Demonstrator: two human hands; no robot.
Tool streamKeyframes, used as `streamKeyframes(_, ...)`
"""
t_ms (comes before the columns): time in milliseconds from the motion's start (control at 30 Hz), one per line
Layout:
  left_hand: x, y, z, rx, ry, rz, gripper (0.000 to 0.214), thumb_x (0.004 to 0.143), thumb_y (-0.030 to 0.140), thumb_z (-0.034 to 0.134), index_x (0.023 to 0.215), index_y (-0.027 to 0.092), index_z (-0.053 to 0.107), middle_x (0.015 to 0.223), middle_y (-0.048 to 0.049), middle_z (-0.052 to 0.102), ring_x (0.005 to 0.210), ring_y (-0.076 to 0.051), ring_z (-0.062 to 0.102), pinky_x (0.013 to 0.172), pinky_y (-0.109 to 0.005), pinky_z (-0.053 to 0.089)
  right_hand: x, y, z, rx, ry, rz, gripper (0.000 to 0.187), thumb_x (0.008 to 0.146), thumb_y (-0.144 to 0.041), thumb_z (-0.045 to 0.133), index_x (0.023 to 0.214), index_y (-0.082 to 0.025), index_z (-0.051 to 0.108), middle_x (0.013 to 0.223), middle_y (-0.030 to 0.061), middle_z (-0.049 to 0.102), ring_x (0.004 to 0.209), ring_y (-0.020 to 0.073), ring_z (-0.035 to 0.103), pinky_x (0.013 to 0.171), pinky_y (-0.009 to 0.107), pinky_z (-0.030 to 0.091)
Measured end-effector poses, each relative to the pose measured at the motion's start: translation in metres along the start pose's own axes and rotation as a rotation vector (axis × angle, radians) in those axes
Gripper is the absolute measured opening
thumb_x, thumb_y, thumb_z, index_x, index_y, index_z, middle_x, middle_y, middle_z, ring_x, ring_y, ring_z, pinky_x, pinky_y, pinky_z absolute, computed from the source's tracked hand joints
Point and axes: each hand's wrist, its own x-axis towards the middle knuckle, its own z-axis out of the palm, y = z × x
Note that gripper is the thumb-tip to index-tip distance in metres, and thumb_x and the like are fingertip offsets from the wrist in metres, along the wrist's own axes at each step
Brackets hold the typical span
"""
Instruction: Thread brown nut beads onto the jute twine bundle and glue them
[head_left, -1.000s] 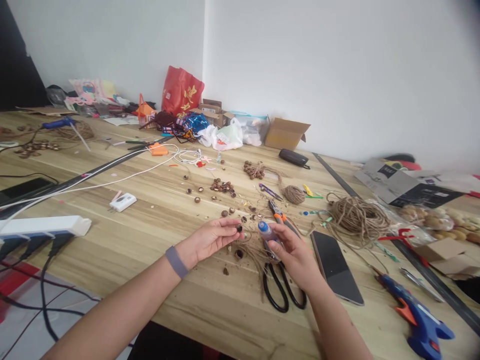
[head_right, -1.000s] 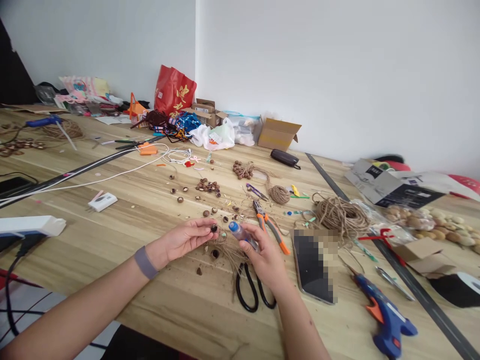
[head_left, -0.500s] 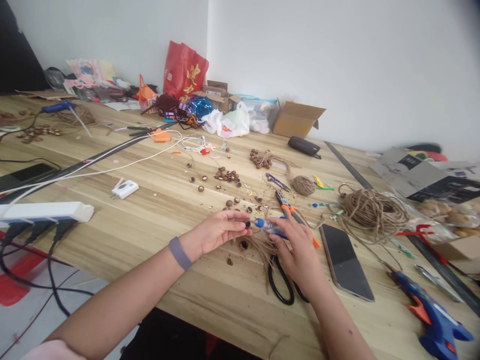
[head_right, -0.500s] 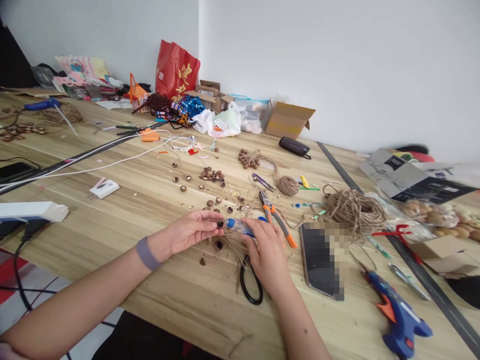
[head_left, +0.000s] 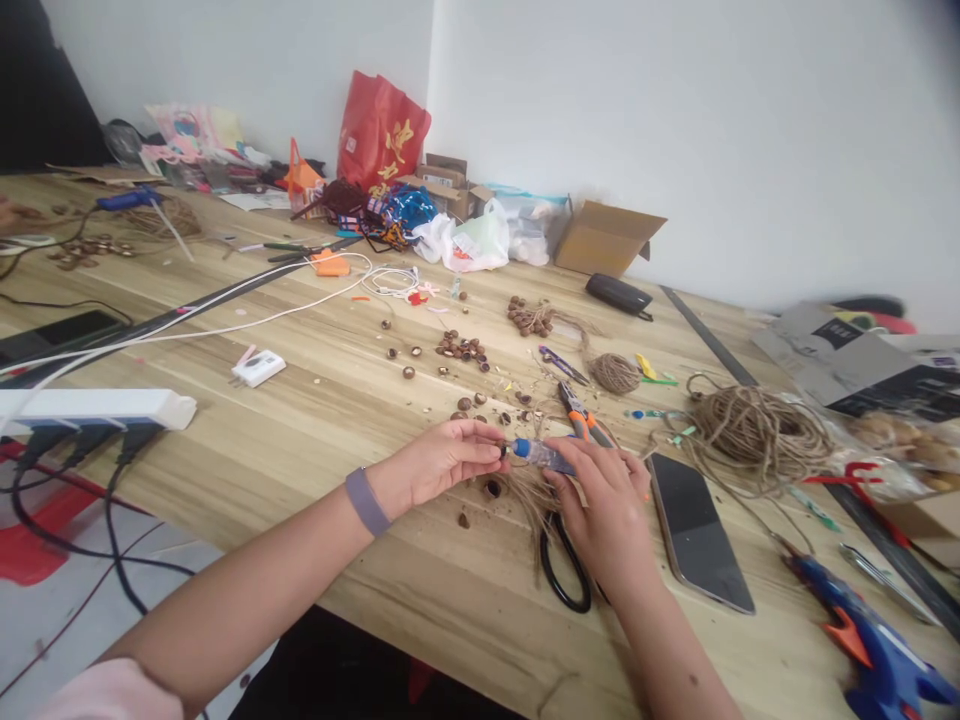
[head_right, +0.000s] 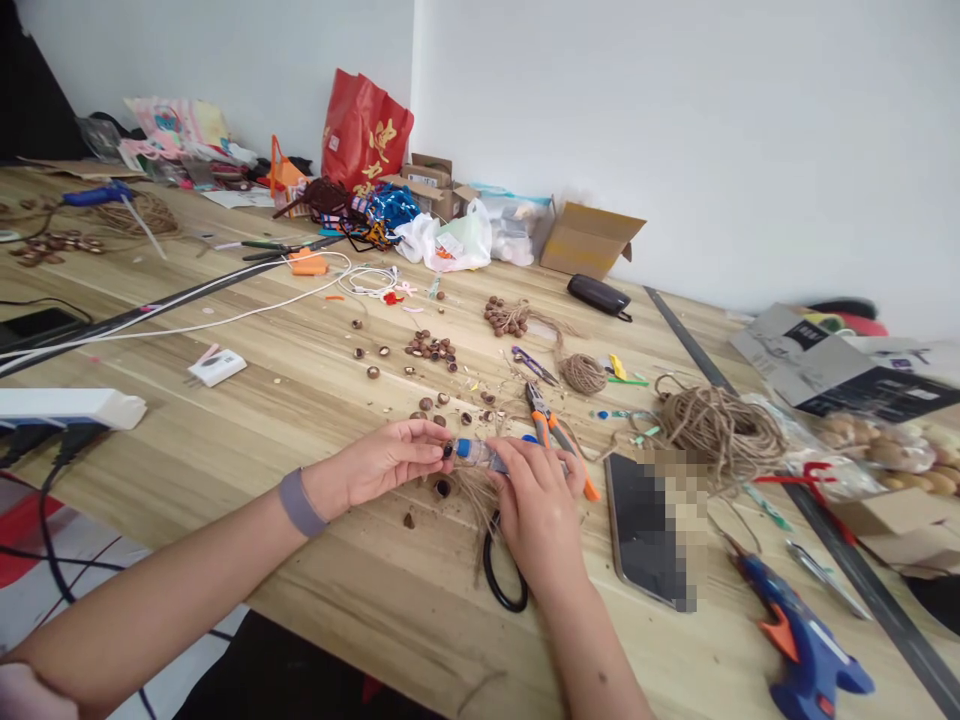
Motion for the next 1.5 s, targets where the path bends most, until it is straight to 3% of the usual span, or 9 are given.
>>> streamKeyframes(1500,0.0,-0.003,0.004,-0.007,-0.021,-0.041,0.027,0.064,0.0,0.077,0.083,0.01,0.061,0.073,-0.0034,0.07,0.068,-0.015,0.071,0.071,-0.022,0.053,0.003,-0.012,-0.008,-0.123,0.06,-0.067,0.023,0.09,-0.014,0.047,0.106,-0.023,0.061,0.098,0.0039,0.07,0.093,0.02,0.06,0.094,0.039,0.026)
